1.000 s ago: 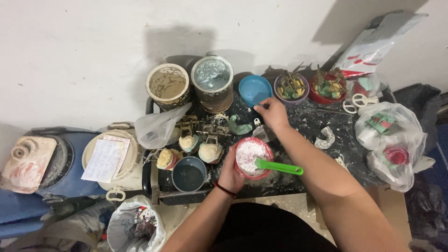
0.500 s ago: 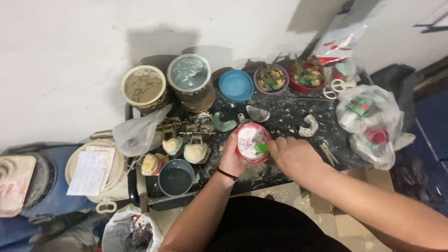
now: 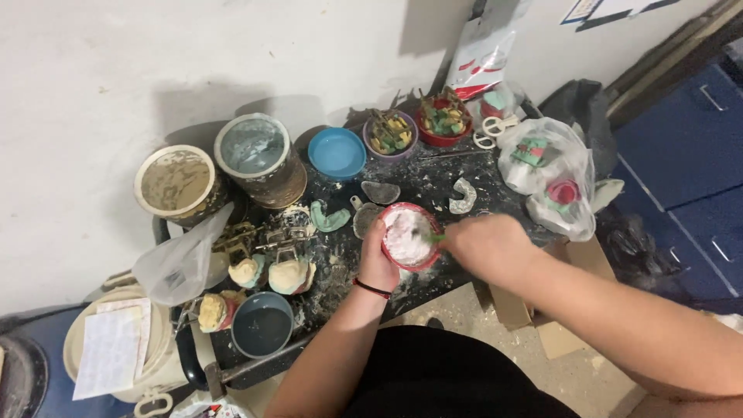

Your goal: The person prepares dental plaster by pouring powder from a bag into a bowl and mixing it with a spatula on a laboratory bench.

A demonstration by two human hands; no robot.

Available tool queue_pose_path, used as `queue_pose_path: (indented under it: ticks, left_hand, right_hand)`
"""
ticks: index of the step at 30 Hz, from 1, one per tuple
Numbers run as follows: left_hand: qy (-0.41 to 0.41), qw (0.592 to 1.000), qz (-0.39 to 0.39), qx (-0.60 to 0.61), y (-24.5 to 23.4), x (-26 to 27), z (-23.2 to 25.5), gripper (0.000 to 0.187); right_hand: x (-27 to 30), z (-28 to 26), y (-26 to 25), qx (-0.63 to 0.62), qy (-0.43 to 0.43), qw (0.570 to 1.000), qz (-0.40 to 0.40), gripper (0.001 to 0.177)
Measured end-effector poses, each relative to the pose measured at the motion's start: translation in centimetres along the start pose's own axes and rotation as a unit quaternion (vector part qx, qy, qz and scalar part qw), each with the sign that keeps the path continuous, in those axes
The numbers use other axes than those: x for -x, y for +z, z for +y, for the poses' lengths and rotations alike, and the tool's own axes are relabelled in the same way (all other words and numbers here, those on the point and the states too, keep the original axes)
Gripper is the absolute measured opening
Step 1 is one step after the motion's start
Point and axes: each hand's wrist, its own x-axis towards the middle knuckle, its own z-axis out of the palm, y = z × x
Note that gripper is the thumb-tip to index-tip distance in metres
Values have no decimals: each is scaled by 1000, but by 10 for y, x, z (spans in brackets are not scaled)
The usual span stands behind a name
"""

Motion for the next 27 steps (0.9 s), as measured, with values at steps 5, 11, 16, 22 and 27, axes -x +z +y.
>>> queue_pose_path:
  ticks: [5, 11, 16, 22, 27]
  left_hand:
    - [-60, 998, -33, 8, 1, -2, -12, 55]
    - [-100, 995, -1, 22, 8, 6, 7, 57]
    - [-128, 991, -16, 26, -3, -5, -1, 56]
    - [-150, 989, -6, 18, 2, 7, -1, 56]
    - [-59, 998, 8, 26, 18, 11, -18, 59]
  right_hand:
    - [-12, -12, -1, 69, -73, 993, 67, 13]
    - [-5, -7, -10, 14, 20, 1000, 14, 24]
    - [-7, -22, -2, 66, -54, 995, 57, 15]
    - [-10, 0, -16, -4, 82, 995, -64, 23]
    - [16, 1, -8, -69, 163, 965, -194, 34]
